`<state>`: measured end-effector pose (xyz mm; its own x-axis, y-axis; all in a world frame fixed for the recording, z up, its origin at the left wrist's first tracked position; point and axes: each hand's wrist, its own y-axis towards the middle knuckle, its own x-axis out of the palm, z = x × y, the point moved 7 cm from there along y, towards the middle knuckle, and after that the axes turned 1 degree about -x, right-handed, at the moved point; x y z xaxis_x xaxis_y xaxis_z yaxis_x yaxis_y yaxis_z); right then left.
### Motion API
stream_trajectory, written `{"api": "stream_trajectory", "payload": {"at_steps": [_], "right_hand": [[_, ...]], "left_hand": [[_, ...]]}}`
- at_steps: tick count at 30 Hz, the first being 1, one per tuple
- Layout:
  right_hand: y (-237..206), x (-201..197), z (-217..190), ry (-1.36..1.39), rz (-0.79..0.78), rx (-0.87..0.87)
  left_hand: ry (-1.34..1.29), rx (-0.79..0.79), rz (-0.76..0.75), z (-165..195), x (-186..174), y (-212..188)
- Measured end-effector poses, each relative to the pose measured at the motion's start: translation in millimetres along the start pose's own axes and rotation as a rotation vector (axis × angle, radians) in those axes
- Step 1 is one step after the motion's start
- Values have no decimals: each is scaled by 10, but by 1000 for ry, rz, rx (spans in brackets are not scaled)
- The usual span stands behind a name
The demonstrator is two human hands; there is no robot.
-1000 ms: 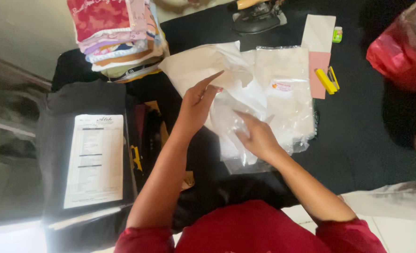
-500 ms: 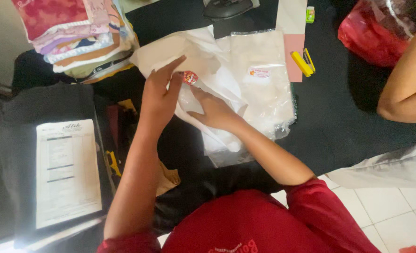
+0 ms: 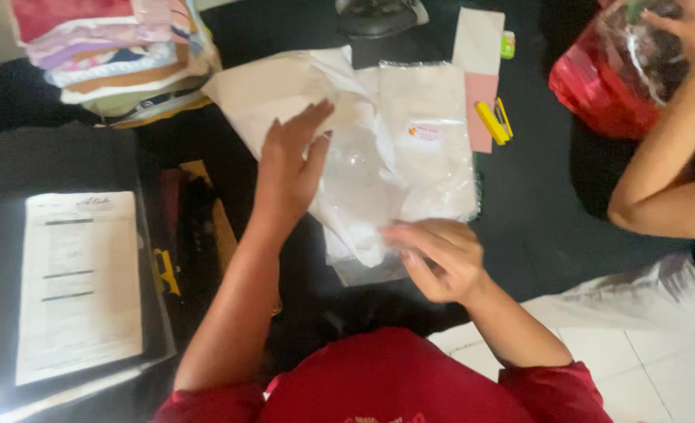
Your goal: The person folds a white t-shirt and places it into a clear plastic bag. She then folds a black t-shirt, inserts it into another plastic bag, and seals it. The packaged items are placed on a table with other folded clothes.
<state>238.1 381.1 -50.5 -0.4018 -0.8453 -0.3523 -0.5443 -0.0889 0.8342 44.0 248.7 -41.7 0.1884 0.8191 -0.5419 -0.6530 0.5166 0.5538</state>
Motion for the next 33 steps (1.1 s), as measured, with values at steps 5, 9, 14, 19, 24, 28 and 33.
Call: {"api": "stream_trajectory", "payload": {"at_steps": [5,9,14,19,24,28,33], "right_hand": [[-16,1005,1308,-524,-464,275],[-322,1365,1966,-471,-539,547],[-643,1541,1840,28,-569,394],[-565,1151,1532,-34,-366,475],[-348,804,1586,-333,-23,667],[-118,860,1643,-635,-58,571],[-233,869,1614,-633,-316,828]], "left_hand": [[35,27,-47,-53,107,-62],[45,27,-39,-148,201,-130],[-35,-11,-65,-250,432,-276],[-98,28,-5,-346,483,-404],[-105,-31,110,-416,422,-408],[-149,-323,84,-586,416,-325],[-89,-41,124,-337,342,-197]]}}
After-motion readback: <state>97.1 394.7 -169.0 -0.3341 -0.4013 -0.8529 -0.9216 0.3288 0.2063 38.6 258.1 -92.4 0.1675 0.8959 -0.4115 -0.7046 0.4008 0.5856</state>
